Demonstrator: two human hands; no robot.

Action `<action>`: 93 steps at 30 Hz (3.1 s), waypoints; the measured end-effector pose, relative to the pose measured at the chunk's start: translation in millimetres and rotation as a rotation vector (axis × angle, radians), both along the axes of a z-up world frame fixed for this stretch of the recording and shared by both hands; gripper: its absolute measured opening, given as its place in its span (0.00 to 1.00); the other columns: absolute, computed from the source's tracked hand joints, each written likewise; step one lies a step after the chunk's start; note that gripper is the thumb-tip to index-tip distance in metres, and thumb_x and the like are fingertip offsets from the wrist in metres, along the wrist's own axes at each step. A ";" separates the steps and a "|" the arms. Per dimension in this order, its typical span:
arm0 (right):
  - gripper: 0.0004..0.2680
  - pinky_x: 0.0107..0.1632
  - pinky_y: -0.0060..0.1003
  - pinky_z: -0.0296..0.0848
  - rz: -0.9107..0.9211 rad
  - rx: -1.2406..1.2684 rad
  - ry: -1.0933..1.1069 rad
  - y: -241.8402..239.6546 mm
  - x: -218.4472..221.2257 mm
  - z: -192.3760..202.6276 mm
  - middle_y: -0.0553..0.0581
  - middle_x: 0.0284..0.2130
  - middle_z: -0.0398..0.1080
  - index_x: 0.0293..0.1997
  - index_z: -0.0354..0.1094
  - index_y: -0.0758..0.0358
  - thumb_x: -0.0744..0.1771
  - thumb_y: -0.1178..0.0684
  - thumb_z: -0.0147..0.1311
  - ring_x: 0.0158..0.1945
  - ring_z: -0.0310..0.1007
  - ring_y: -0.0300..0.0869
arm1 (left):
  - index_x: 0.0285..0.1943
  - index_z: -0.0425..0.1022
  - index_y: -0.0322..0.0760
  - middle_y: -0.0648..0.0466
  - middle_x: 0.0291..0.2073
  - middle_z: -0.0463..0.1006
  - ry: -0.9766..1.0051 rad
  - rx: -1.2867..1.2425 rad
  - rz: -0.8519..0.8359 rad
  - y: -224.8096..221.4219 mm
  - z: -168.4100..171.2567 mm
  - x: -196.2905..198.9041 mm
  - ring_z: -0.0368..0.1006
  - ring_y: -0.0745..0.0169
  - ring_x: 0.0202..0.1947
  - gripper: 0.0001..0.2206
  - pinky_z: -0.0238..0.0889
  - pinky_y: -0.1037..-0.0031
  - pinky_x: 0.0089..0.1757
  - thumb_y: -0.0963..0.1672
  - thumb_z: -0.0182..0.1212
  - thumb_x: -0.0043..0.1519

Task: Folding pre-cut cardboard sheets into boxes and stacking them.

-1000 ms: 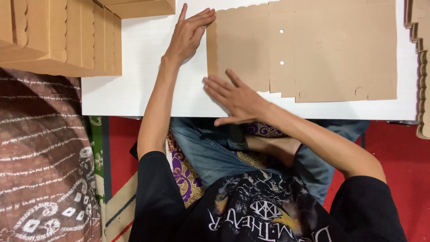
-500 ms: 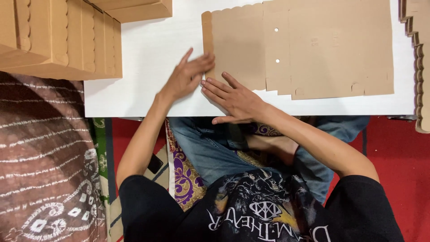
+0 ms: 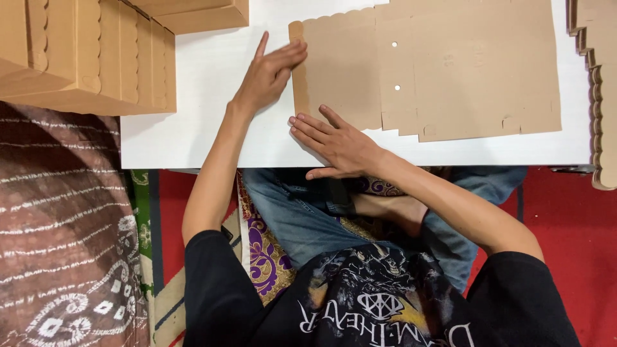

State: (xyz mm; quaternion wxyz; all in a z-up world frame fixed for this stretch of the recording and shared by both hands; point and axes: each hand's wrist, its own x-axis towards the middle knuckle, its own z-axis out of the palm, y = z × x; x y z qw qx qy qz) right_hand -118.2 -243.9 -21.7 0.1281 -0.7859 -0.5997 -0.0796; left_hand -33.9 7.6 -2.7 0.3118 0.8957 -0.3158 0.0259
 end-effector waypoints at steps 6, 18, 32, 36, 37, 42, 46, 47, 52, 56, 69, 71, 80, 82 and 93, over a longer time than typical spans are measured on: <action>0.36 0.76 0.60 0.40 -0.021 -0.016 -0.006 0.4 -0.7 1.1 0.66 0.76 0.44 0.78 0.44 0.69 0.70 0.23 0.26 0.80 0.40 0.52 | 0.67 0.75 0.34 0.47 0.67 0.72 0.025 -0.067 0.064 -4.4 -0.9 23.6 0.65 0.49 0.70 0.21 0.19 0.45 0.68 0.35 0.41 0.68; 0.36 0.76 0.57 0.39 -0.038 -0.019 0.029 3.8 0.9 -1.9 0.65 0.77 0.43 0.78 0.44 0.69 0.70 0.23 0.29 0.80 0.40 0.52 | 0.65 0.72 0.29 0.42 0.72 0.64 -0.055 -0.005 0.079 -8.7 -0.2 25.9 0.55 0.50 0.74 0.23 0.31 0.41 0.68 0.34 0.40 0.62; 0.37 0.73 0.61 0.18 -0.217 -0.195 0.356 38.6 90.8 57.5 0.69 0.76 0.33 0.78 0.30 0.69 0.69 0.22 0.17 0.80 0.28 0.54 | 0.80 0.49 0.40 0.39 0.75 0.63 0.170 -0.197 0.085 -9.1 15.3 22.2 0.61 0.51 0.76 0.33 0.19 0.52 0.72 0.58 0.24 0.71; 0.35 0.72 0.67 0.21 -0.200 -0.091 0.294 46.8 128.5 8.9 0.70 0.77 0.37 0.80 0.33 0.67 0.71 0.24 0.22 0.80 0.29 0.53 | 0.79 0.53 0.37 0.45 0.76 0.60 0.195 -0.195 0.117 -9.8 17.6 22.5 0.57 0.57 0.77 0.32 0.20 0.55 0.73 0.56 0.23 0.71; 0.37 0.72 0.66 0.20 -0.206 -0.087 0.279 46.7 123.9 11.5 0.71 0.77 0.37 0.79 0.32 0.68 0.70 0.22 0.21 0.80 0.30 0.55 | 0.78 0.54 0.35 0.44 0.76 0.60 0.207 -0.196 0.124 -9.8 16.6 22.8 0.53 0.59 0.77 0.31 0.19 0.56 0.73 0.54 0.23 0.71; 0.40 0.73 0.64 0.20 -0.207 -0.085 0.300 40.9 85.0 30.6 0.71 0.77 0.35 0.79 0.29 0.70 0.68 0.20 0.18 0.80 0.31 0.58 | 0.77 0.56 0.34 0.43 0.75 0.61 0.186 -0.175 0.115 -7.2 10.6 26.2 0.51 0.58 0.77 0.31 0.19 0.57 0.72 0.52 0.23 0.71; 0.44 0.75 0.61 0.18 -0.195 -0.169 0.224 38.2 49.9 5.4 0.64 0.78 0.28 0.79 0.28 0.66 0.65 0.14 0.14 0.80 0.23 0.52 | 0.77 0.57 0.35 0.43 0.74 0.62 0.152 -0.165 0.118 -7.5 7.7 26.0 0.52 0.55 0.77 0.32 0.20 0.54 0.71 0.55 0.23 0.72; 0.45 0.75 0.61 0.19 -0.190 -0.152 0.161 36.8 39.5 -1.7 0.63 0.78 0.28 0.80 0.29 0.66 0.64 0.13 0.13 0.80 0.22 0.50 | 0.77 0.57 0.36 0.43 0.74 0.63 0.143 -0.172 0.120 -7.9 8.1 25.4 0.53 0.54 0.77 0.31 0.21 0.53 0.71 0.54 0.24 0.72; 0.40 0.76 0.58 0.38 -0.150 -0.036 0.019 23.7 2.8 -5.1 0.68 0.76 0.44 0.77 0.44 0.71 0.68 0.19 0.22 0.79 0.41 0.54 | 0.75 0.61 0.32 0.44 0.74 0.61 0.114 -0.119 0.100 -6.6 2.7 27.8 0.52 0.54 0.77 0.25 0.22 0.51 0.71 0.45 0.31 0.71; 0.37 0.76 0.54 0.40 -0.148 0.011 0.005 21.5 0.2 -8.2 0.66 0.76 0.46 0.77 0.45 0.71 0.70 0.22 0.25 0.79 0.42 0.52 | 0.76 0.61 0.33 0.43 0.75 0.57 0.117 -0.070 0.069 -3.8 -7.4 20.9 0.47 0.49 0.78 0.22 0.23 0.50 0.71 0.43 0.37 0.73; 0.37 0.78 0.52 0.34 -0.217 -0.059 0.133 22.0 -3.4 -5.8 0.62 0.76 0.49 0.78 0.46 0.63 0.69 0.20 0.26 0.79 0.42 0.48 | 0.70 0.73 0.40 0.47 0.69 0.70 0.122 -0.050 0.047 -0.6 -18.6 -62.9 0.60 0.53 0.73 0.23 0.20 0.52 0.70 0.45 0.36 0.70; 0.37 0.78 0.52 0.34 -0.213 -0.050 0.141 21.8 -3.2 -3.6 0.62 0.76 0.47 0.78 0.46 0.63 0.69 0.19 0.24 0.80 0.40 0.49 | 0.70 0.72 0.38 0.46 0.68 0.72 0.034 -0.024 0.069 0.6 -20.6 -50.3 0.62 0.51 0.72 0.22 0.17 0.50 0.69 0.42 0.40 0.69; 0.35 0.77 0.53 0.37 -0.161 0.030 0.036 19.5 -1.1 -9.2 0.65 0.76 0.45 0.77 0.44 0.69 0.71 0.24 0.28 0.80 0.39 0.51 | 0.71 0.68 0.28 0.44 0.71 0.67 0.041 0.010 0.120 -4.7 1.8 25.7 0.59 0.55 0.73 0.22 0.18 0.51 0.69 0.40 0.34 0.71; 0.35 0.77 0.53 0.38 -0.162 0.021 0.032 20.1 -1.4 -8.2 0.65 0.76 0.45 0.77 0.44 0.69 0.71 0.24 0.27 0.80 0.39 0.51 | 0.68 0.71 0.27 0.44 0.68 0.70 0.026 -0.022 0.137 -5.6 3.6 39.2 0.63 0.54 0.71 0.23 0.21 0.52 0.69 0.40 0.34 0.69; 0.38 0.72 0.66 0.40 -0.209 -0.078 0.090 32.5 65.2 -3.8 0.65 0.75 0.48 0.76 0.47 0.69 0.69 0.20 0.25 0.78 0.44 0.54 | 0.68 0.71 0.33 0.45 0.63 0.76 0.050 -0.139 0.202 -5.0 8.3 38.7 0.66 0.54 0.69 0.24 0.36 0.56 0.68 0.44 0.33 0.68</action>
